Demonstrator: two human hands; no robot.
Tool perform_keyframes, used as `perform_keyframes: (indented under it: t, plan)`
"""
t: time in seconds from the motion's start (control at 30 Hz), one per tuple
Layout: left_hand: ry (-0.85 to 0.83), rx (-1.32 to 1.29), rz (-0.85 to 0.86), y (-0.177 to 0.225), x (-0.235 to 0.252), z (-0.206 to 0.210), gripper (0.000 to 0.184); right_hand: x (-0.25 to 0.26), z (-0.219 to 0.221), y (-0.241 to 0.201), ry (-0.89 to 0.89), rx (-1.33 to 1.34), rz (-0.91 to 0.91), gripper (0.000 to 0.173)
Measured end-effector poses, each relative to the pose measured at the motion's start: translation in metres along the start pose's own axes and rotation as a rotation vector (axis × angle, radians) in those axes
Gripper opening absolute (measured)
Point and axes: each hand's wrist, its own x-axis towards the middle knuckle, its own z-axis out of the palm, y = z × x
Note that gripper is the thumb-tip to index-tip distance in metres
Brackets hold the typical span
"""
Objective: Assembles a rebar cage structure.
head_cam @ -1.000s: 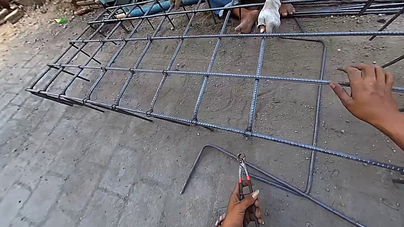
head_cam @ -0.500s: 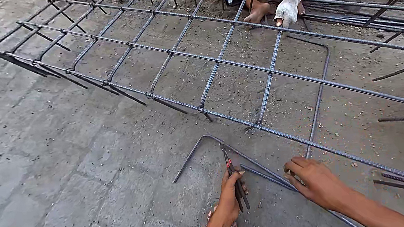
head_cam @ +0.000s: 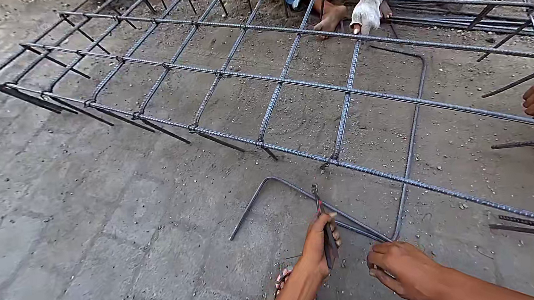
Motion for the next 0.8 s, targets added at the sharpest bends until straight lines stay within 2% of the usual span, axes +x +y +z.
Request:
perform_keyframes:
  t: [0.07, 0.13, 0.23, 0.3, 0.33, 0.4, 0.47, 0.53, 0.6, 0.67, 0.73, 0.8]
  plan:
    - [-0.187, 0.088, 0.117, 0.020, -0.012, 0.021, 0.012, 0.001, 0.009, 0.003, -0.045, 0.015, -0.013, 0.032]
    - [-0.260, 0.209, 0.200, 0.023, -0.006, 0.013, 0.018, -0.001, 0.017, -0.001, -0.092, 0.029, -0.027, 0.031]
    - [-0.031, 0.083, 0.122, 0.007, 0.013, -0.006, 0.011, 0.000, 0.012, -0.003, -0.134, 0.016, -0.053, 0.031]
    - [0.123, -0.071, 0.013, 0.005, 0.016, 0.003, 0.019, 0.000, 0.017, -0.001, -0.194, 0.014, -0.041, 0.032]
    - [0.103, -0.099, 0.012, 0.015, 0.013, 0.017, 0.021, 0.001, 0.017, 0.001, -0.208, 0.009, -0.038, 0.032]
    - [-0.119, -0.021, 0.101, 0.033, -0.003, 0.038, 0.017, 0.004, 0.022, 0.001, -0.213, 0.016, -0.056, 0.031]
    - [-0.278, 0.118, 0.179, 0.031, 0.001, 0.024, 0.015, 0.007, 0.025, -0.004, -0.209, 0.043, -0.086, 0.030]
    - [-0.190, 0.160, 0.180, 0.015, 0.008, 0.001, 0.013, 0.008, 0.018, -0.008, -0.190, 0.060, -0.118, 0.030]
    - [-0.029, 0.076, 0.087, 0.008, 0.019, -0.003, 0.015, 0.015, 0.015, -0.002, -0.149, 0.052, -0.117, 0.029]
    - [0.037, -0.002, -0.024, 0.007, 0.019, 0.005, 0.019, 0.015, 0.019, 0.001, -0.200, 0.027, -0.075, 0.031]
    - [-0.071, -0.002, 0.019, 0.028, 0.009, 0.032, 0.019, 0.021, 0.016, 0.001, -0.224, 0.015, -0.057, 0.032]
    - [-0.273, 0.091, 0.149, 0.034, 0.005, 0.038, 0.017, 0.023, 0.019, 0.001, -0.248, 0.039, -0.053, 0.032]
